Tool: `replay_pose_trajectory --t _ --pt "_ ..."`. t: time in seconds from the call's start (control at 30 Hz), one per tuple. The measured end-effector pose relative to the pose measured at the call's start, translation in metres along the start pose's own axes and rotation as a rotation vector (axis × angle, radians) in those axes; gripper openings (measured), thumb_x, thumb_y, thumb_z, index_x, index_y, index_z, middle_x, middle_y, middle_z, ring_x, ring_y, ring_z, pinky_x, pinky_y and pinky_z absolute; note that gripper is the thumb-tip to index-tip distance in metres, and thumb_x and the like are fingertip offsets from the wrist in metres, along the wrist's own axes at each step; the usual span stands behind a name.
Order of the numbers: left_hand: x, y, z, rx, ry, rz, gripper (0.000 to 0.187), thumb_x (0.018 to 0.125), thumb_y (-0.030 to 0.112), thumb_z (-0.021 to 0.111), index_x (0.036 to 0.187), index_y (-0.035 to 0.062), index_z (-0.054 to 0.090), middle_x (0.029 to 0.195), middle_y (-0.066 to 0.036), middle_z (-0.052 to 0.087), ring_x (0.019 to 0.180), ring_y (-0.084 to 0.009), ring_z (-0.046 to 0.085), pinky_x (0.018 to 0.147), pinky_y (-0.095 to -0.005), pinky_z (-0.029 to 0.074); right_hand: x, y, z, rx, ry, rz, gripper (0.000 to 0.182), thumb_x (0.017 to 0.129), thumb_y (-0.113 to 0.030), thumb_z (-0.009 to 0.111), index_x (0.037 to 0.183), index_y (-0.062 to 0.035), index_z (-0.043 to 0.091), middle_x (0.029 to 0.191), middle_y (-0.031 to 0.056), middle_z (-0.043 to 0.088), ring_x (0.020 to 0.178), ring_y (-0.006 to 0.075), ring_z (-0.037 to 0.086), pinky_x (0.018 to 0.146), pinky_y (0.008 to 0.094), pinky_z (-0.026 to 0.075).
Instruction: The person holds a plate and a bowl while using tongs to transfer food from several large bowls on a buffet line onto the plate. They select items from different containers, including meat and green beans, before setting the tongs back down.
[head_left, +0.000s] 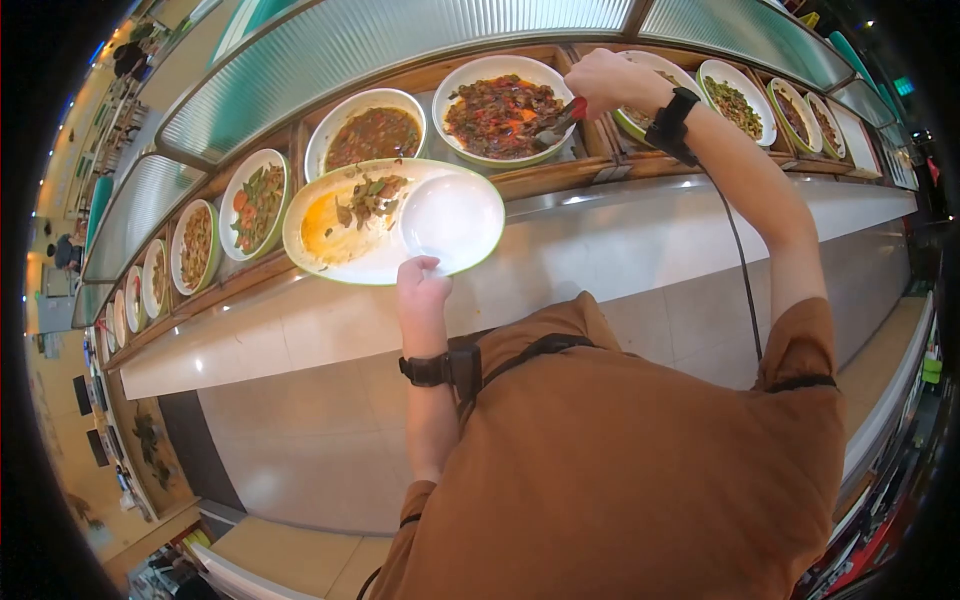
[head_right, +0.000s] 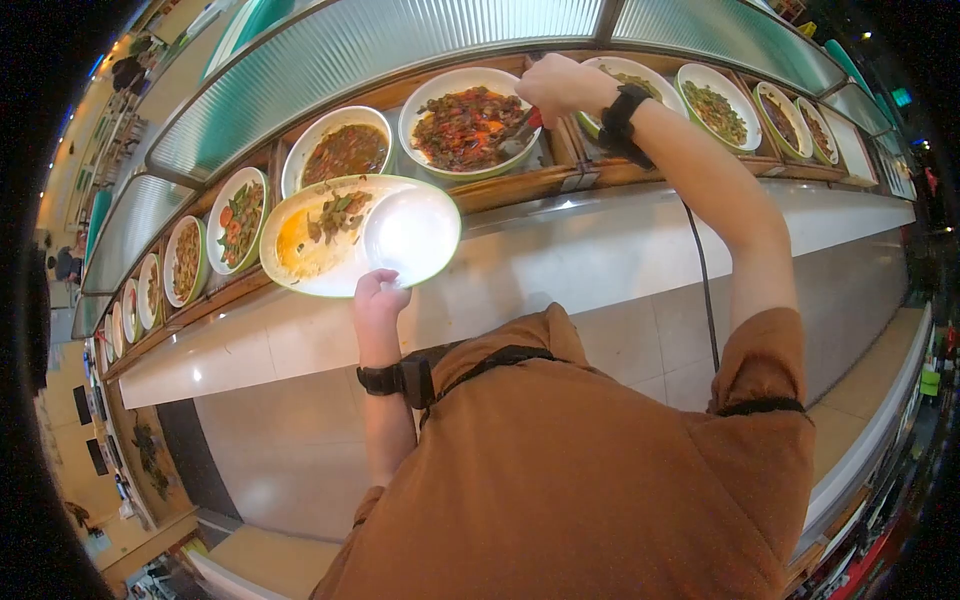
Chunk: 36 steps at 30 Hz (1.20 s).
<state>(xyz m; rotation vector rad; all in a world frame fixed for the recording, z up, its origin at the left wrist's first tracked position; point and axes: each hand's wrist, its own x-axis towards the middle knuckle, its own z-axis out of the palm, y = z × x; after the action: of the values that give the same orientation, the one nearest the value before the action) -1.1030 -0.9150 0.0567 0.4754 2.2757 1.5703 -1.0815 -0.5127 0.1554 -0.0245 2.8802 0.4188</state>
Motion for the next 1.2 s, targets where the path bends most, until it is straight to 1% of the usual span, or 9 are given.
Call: replay_pose_trajectory --t 0.07,0.27,0.37,0.47,0.57,0.77,0.87,1.07,1.2 --pt "0.002 -0.014 0.000 0.067 -0.010 0.124 0.030 0.069 0.006 0.058 0.097 -0.0041 0.059 0.089 -0.008 0.054 0.084 -0.0162 0.048 0.076 -0.0258 0.041 -0.002 0.001 0.002 0.045 0.009 0.027 0.025 0.057 -0.018 0.077 0.074 -0.0013 0.068 0.073 0.0163 0.066 0.072 0.0334 0.066 0.064 0.0407 0.053" --pt "0.000 0.007 0.001 -0.111 0.000 -0.119 0.030 0.069 0.005 0.057 0.097 -0.0048 0.059 0.089 -0.008 0.053 0.082 -0.0158 0.048 0.075 -0.0262 0.042 -0.018 -0.007 -0.028 0.257 -0.095 0.170 0.028 0.061 -0.022 0.077 0.081 -0.0039 0.070 0.077 0.0152 0.067 0.076 0.0328 0.066 0.065 0.0416 0.052" --pt "0.002 -0.001 0.001 -0.085 -0.005 -0.108 0.030 0.069 0.005 0.057 0.098 -0.0044 0.059 0.089 -0.007 0.053 0.082 -0.0152 0.048 0.075 -0.0260 0.041 -0.022 -0.005 -0.031 0.317 -0.142 0.221 0.029 0.064 -0.028 0.073 0.073 -0.0006 0.067 0.072 0.0181 0.064 0.071 0.0356 0.062 0.063 0.0439 0.048" --pt "0.006 -0.019 0.002 0.070 0.002 0.065 0.031 0.069 0.005 0.056 0.099 -0.0041 0.059 0.089 -0.006 0.053 0.081 -0.0148 0.047 0.075 -0.0256 0.041 -0.024 0.001 -0.024 0.428 -0.131 0.259 0.032 0.065 -0.030 0.074 0.077 -0.0008 0.069 0.070 0.0180 0.064 0.070 0.0349 0.061 0.062 0.0444 0.046" --pt "0.006 -0.013 0.002 -0.035 0.011 -0.037 0.031 0.069 0.004 0.057 0.099 -0.0048 0.058 0.089 -0.007 0.053 0.082 -0.0155 0.048 0.076 -0.0258 0.041 -0.013 0.023 -0.002 0.479 -0.124 0.267 0.034 0.066 -0.030 0.074 0.078 0.0015 0.070 0.061 0.0159 0.060 0.058 0.0279 0.059 0.055 0.0403 0.043" --pt "0.001 0.004 0.000 -0.011 -0.028 -0.054 0.034 0.069 0.008 0.053 0.101 -0.0052 0.056 0.088 -0.008 0.052 0.082 -0.0183 0.047 0.076 -0.0281 0.041 -0.015 0.035 0.002 0.845 -0.074 0.262 0.032 0.073 -0.028 0.075 0.070 0.0029 0.069 0.048 0.0053 0.050 0.038 0.0116 0.043 0.040 0.0294 0.031" --pt "0.001 0.006 0.000 -0.042 -0.024 -0.089 0.034 0.070 0.008 0.052 0.101 -0.0046 0.056 0.087 -0.007 0.051 0.081 -0.0180 0.046 0.075 -0.0280 0.040 -0.026 0.015 -0.014 0.811 -0.152 0.363 0.029 0.077 -0.024 0.073 0.066 0.0015 0.067 0.048 0.0036 0.052 0.036 0.0108 0.043 0.037 0.0275 0.029" --pt "0.002 0.002 0.000 -0.019 -0.035 -0.063 0.035 0.070 0.008 0.053 0.102 -0.0041 0.055 0.088 -0.007 0.051 0.082 -0.0174 0.046 0.076 -0.0275 0.040 -0.032 0.007 0.009 1.070 -0.220 0.470 0.027 0.081 -0.022 0.070 0.065 -0.0009 0.065 0.051 0.0017 0.053 0.040 0.0087 0.047 0.036 0.0231 0.033" --pt "0.002 0.002 0.001 -0.038 -0.017 -0.072 0.033 0.070 0.007 0.055 0.100 -0.0042 0.056 0.088 -0.007 0.052 0.081 -0.0166 0.047 0.075 -0.0268 0.041 -0.039 0.009 0.013 1.325 -0.189 0.525 0.024 0.080 -0.021 0.072 0.072 -0.0002 0.065 0.058 0.0028 0.056 0.045 0.0098 0.050 0.040 0.0229 0.036"
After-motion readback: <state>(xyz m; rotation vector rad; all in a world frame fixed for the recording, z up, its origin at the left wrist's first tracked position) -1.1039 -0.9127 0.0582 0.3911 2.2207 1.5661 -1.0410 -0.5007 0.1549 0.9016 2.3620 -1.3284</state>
